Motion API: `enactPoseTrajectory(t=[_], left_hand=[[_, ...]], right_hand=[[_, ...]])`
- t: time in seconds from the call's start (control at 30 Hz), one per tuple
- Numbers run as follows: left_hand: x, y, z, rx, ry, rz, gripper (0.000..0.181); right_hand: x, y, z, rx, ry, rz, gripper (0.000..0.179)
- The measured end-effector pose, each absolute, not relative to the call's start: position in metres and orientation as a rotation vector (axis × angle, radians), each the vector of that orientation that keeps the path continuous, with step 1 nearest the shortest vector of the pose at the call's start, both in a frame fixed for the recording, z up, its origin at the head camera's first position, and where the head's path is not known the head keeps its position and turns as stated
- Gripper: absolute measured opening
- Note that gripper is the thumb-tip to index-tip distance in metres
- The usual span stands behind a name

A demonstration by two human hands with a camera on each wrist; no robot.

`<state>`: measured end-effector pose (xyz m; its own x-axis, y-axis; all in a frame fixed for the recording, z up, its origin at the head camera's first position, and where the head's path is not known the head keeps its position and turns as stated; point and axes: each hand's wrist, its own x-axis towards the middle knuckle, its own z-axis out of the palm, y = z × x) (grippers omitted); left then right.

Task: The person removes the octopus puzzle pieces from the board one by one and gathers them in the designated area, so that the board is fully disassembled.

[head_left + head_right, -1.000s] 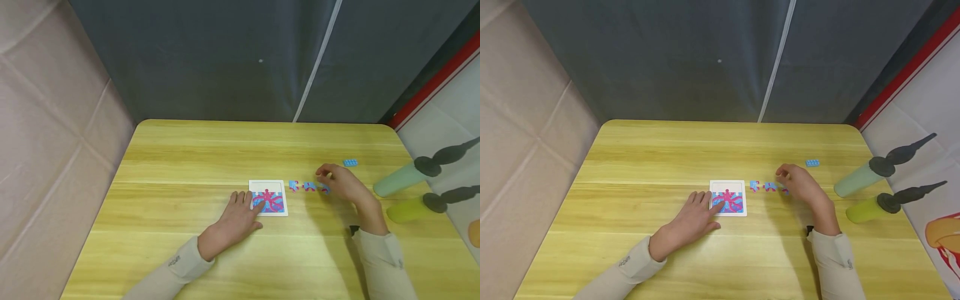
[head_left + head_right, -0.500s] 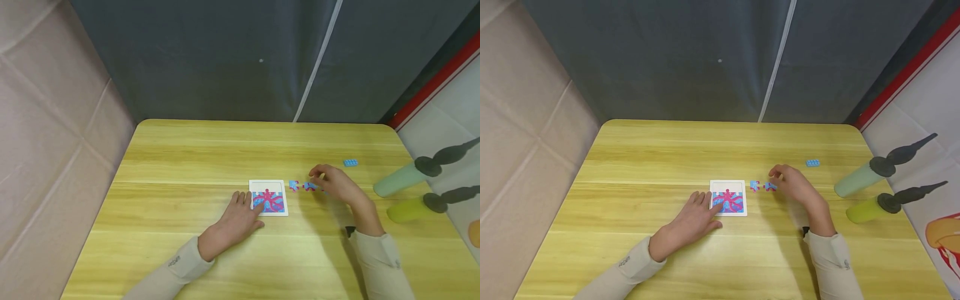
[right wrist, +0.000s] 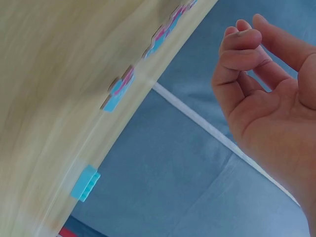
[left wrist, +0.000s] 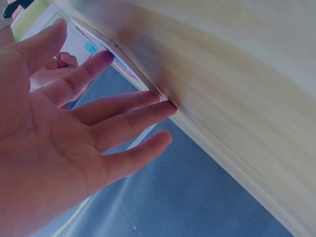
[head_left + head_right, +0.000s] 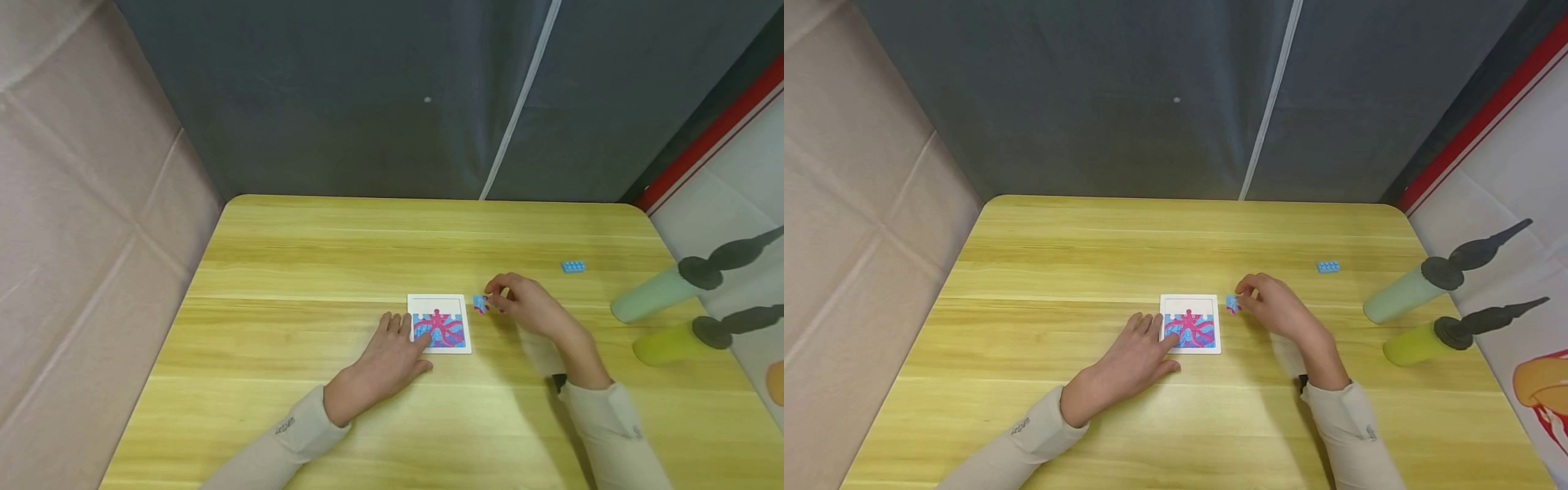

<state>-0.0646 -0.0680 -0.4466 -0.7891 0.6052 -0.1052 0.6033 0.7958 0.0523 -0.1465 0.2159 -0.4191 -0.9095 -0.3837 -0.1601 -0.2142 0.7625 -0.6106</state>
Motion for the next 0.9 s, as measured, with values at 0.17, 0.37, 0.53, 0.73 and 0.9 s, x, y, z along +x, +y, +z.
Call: enactPoseTrajectory(t=[0.17, 0.37, 0.53, 0.73, 0.9], left_hand=[[-0.064, -0.068, -0.447, 0.971, 2.871, 0.025, 0.046], [-0.064, -0.068, -0.446, 0.954, 2.854, 0.046, 0.049], [-0.065, -0.067, -0.446, 0.951, 2.84, 0.067, 0.048], [-0.066, -0.068, -0.446, 0.972, 2.837, 0.086, 0.045], [-0.067, -0.069, -0.447, 0.973, 2.825, 0.135, 0.043]], right_hand=[[-0.143, 0.208, -0.418, -0.466, 2.695, -0.86, 0.017], [-0.141, 0.201, -0.419, -0.429, 2.693, -0.839, 0.017], [-0.14, 0.196, -0.422, -0.456, 2.695, -0.821, 0.016], [-0.137, 0.189, -0.427, -0.552, 2.718, -0.823, 0.014], [-0.137, 0.182, -0.43, -0.605, 2.711, -0.811, 0.012]])
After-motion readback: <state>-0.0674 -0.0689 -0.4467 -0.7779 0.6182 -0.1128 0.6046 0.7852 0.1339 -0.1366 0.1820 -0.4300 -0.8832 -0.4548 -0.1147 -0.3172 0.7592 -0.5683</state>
